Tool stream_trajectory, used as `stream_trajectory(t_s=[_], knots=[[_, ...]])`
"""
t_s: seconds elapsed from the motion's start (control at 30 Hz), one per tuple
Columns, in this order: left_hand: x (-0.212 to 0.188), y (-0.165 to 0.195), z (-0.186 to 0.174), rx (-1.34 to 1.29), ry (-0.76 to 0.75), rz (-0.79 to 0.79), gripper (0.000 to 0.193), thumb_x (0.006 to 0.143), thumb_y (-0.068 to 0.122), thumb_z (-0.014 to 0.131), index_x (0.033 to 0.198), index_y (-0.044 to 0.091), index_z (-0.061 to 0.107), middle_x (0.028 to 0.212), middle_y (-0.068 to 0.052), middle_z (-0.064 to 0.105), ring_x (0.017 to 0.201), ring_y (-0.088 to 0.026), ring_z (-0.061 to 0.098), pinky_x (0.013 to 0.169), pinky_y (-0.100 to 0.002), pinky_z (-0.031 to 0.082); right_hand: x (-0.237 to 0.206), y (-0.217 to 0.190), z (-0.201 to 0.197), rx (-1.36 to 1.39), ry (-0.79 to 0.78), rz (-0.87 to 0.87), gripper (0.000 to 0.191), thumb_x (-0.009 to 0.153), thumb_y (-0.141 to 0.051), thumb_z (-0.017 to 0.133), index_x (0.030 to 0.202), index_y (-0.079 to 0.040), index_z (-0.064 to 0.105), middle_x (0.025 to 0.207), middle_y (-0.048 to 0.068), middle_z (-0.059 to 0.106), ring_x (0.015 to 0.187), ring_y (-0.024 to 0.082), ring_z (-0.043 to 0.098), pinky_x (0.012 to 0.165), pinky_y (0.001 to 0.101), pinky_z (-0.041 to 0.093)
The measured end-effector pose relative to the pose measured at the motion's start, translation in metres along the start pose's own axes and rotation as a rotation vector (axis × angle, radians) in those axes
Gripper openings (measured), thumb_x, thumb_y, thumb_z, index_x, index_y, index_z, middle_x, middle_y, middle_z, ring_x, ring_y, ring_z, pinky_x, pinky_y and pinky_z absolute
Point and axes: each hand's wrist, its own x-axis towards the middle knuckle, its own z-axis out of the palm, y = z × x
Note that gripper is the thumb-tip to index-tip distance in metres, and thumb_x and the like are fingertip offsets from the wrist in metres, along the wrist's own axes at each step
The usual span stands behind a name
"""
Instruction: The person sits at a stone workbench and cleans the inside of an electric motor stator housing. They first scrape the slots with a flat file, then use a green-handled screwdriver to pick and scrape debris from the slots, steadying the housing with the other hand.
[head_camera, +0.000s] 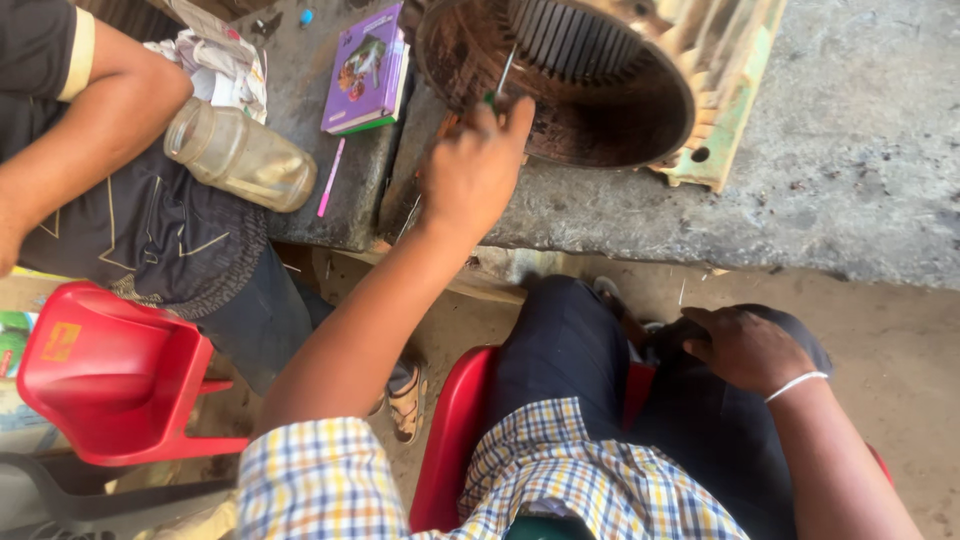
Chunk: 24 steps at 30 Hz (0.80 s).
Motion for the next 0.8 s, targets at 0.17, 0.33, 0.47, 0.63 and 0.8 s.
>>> stream_trajectory(t_s=[0.17,0.33,0.47,0.63,0.8], knots=[[-0.007,0.000,-0.013,-0.059,-0.036,-0.003,0.017,0.097,0.017,0.059,0.114,0.018,0.060,0.081,-0.006,0.064,0.050,-0.018,0.064,0.041,-0.033,0.050,-0.001,0.004,-0.001,-0.020,0.045,-0.034,0.056,0.089,-0.047,0.065,0.140,-0.025,0.058,0.122,0.013,0.072,0.119,0.033,0.066,0.101,0.0447,0.052],[-0.048,-0.019,-0.020,0.012,-0.050,0.117,0.021,0.099,0.015,0.057,0.119,0.011,0.060,0.084,-0.009,0.065,0.052,-0.019,0.066,0.045,-0.035,0.052,0.001,0.006,0.001,0.046,0.056,-0.030,0.057,0.087,-0.044,0.066,0.140,-0.025,0.058,0.123,0.012,0.071,0.120,0.033,0.065,0.100,0.0451,0.052],[-0.001,-0.019,0.032,-0.224,-0.066,0.072,0.031,0.096,0.010,0.056,0.127,0.013,0.058,0.095,-0.014,0.067,0.059,-0.024,0.070,0.045,-0.036,0.055,0.000,0.003,0.000,0.020,0.028,-0.017,0.057,0.088,-0.046,0.066,0.141,-0.026,0.057,0.125,0.012,0.070,0.122,0.032,0.064,0.101,0.0443,0.052],[0.004,-0.013,0.051,-0.265,-0.131,0.055,0.038,0.096,0.009,0.056,0.133,0.016,0.057,0.099,-0.015,0.068,0.063,-0.028,0.072,0.048,-0.039,0.059,-0.003,0.001,-0.005,-0.002,-0.020,0.051,0.056,0.090,-0.046,0.065,0.143,-0.028,0.057,0.127,0.010,0.071,0.124,0.030,0.065,0.104,0.0426,0.052],[-0.053,-0.029,0.033,-0.336,-0.154,0.046,0.033,0.098,0.014,0.057,0.130,0.017,0.057,0.101,-0.018,0.067,0.068,-0.033,0.072,0.054,-0.045,0.060,-0.001,-0.001,-0.005,0.033,0.016,0.006,0.055,0.087,-0.044,0.067,0.139,-0.027,0.059,0.128,0.009,0.071,0.124,0.030,0.064,0.103,0.0430,0.051]])
